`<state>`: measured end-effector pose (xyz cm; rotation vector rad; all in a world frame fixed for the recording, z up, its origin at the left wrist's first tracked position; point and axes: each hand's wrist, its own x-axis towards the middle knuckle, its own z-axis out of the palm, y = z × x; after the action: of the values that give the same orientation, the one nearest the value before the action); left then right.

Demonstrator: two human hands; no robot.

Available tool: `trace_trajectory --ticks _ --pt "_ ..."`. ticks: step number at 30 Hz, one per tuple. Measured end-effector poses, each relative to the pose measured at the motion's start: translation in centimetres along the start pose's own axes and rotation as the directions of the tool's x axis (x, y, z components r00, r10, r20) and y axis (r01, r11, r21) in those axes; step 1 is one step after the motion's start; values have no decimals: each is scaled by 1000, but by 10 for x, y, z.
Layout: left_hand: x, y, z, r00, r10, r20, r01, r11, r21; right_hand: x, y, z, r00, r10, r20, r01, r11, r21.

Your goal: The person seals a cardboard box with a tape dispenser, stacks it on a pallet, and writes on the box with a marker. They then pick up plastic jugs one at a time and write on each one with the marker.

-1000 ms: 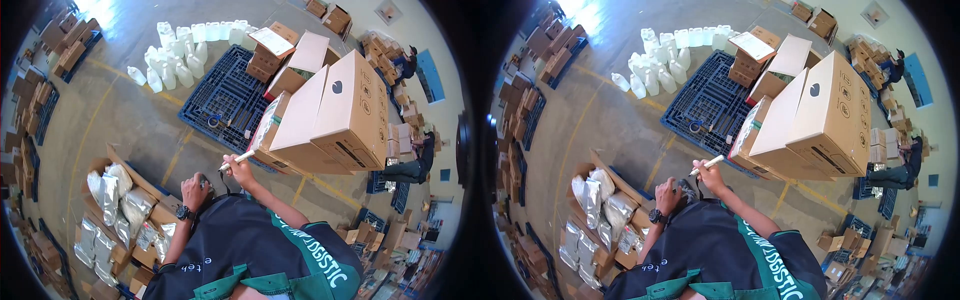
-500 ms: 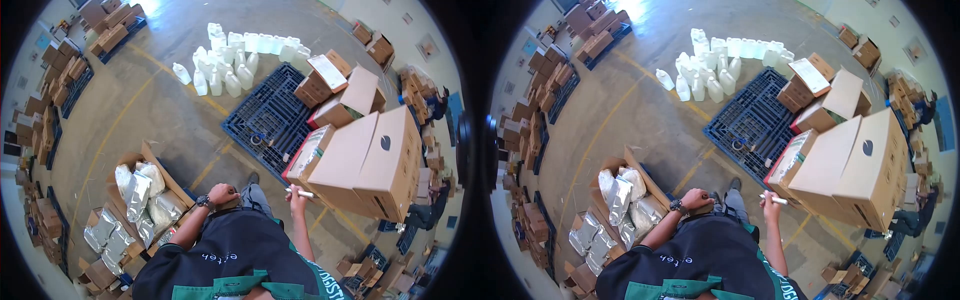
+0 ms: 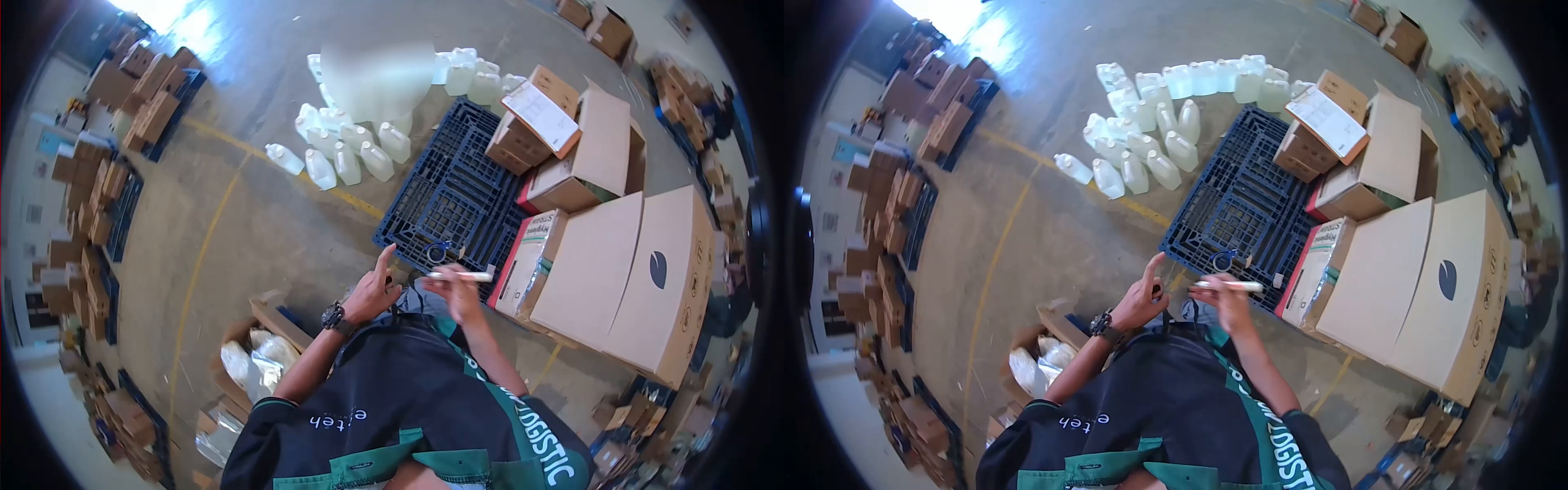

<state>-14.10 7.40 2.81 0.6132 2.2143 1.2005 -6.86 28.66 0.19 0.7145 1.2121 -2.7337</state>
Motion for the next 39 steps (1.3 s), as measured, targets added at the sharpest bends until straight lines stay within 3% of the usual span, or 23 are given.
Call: trace_trajectory --ticks 3,6,8,10,11,15,17,20,21,23,24,26,28,30,31,32,33,34,35,36,37,38,39 --pt "41 28 -35 995 102 4 -102 995 -13 43 0 47 997 16 73 -18 999 35" --pt "77 25 -72 979 189 -73 -179 976 124 86 -7 75 995 -47 91 59 988 -141" --pt "103 4 -93 974 228 2 -223 952 212 113 -7 87 992 -94 85 113 962 -248" --pt "130 -2 -121 967 228 115 -249 944 217 142 -7 99 997 -73 27 78 973 -217" --pt "145 -9 -134 954 222 203 -265 939 218 151 -8 111 998 -52 -31 53 998 28" --pt "202 -34 -177 885 232 404 -300 947 113 189 5 135 983 -118 -143 101 988 -117" --pt "220 -43 -191 823 169 542 -238 969 59 199 12 148 971 -170 -168 117 951 -286" --pt "247 -25 -211 683 119 721 -133 990 -37 197 1 169 964 -171 -206 118 962 -246" --pt "256 -29 -208 637 134 759 -161 986 -40 196 3 170 959 -174 -223 127 969 -214" --pt "268 -44 -191 537 383 751 -188 923 -336 194 0 171 908 -297 -296 218 937 -271" --pt "277 -38 -185 502 390 771 -190 920 -342 194 -1 168 870 -385 -308 278 899 -338" --pt "290 -18 -174 455 93 886 -29 996 -90 197 11 152 833 -413 -368 285 890 -356" --pt "288 -6 -148 472 55 880 -72 997 -24 205 23 134 758 -296 -581 155 947 -280" --pt "287 -3 -123 659 32 752 -127 989 70 217 21 121 713 -315 -627 194 947 -255" --pt "292 -11 -111 661 38 749 -143 987 76 226 18 117 625 -382 -681 272 924 -269" --pt "296 -26 -96 732 136 667 -192 981 11 231 17 108 528 -440 -726 345 893 -290" --pt "301 -38 -83 786 231 573 -248 968 -51 239 32 87 542 -518 -662 357 855 -377" --pt "308 -47 -73 817 195 542 -245 969 21 247 50 64 531 -530 -661 371 847 -380" --pt "317 -60 -65 844 167 509 -245 965 90 255 70 36 596 -521 -612 207 835 -509" --pt "324 -76 -62 856 17 517 -160 959 233 268 92 -1 653 -501 -568 44 774 -632" --pt "328 -133 -61 814 -149 561 -182 852 491 285 120 -39 616 -428 -661 -95 793 -602" --pt "325 -189 -69 730 -251 636 -193 817 543 303 158 -81 565 -348 -748 -232 803 -549" --pt "313 -227 -83 609 -17 793 -551 709 439 325 235 -137 568 -261 -781 -427 717 -551"
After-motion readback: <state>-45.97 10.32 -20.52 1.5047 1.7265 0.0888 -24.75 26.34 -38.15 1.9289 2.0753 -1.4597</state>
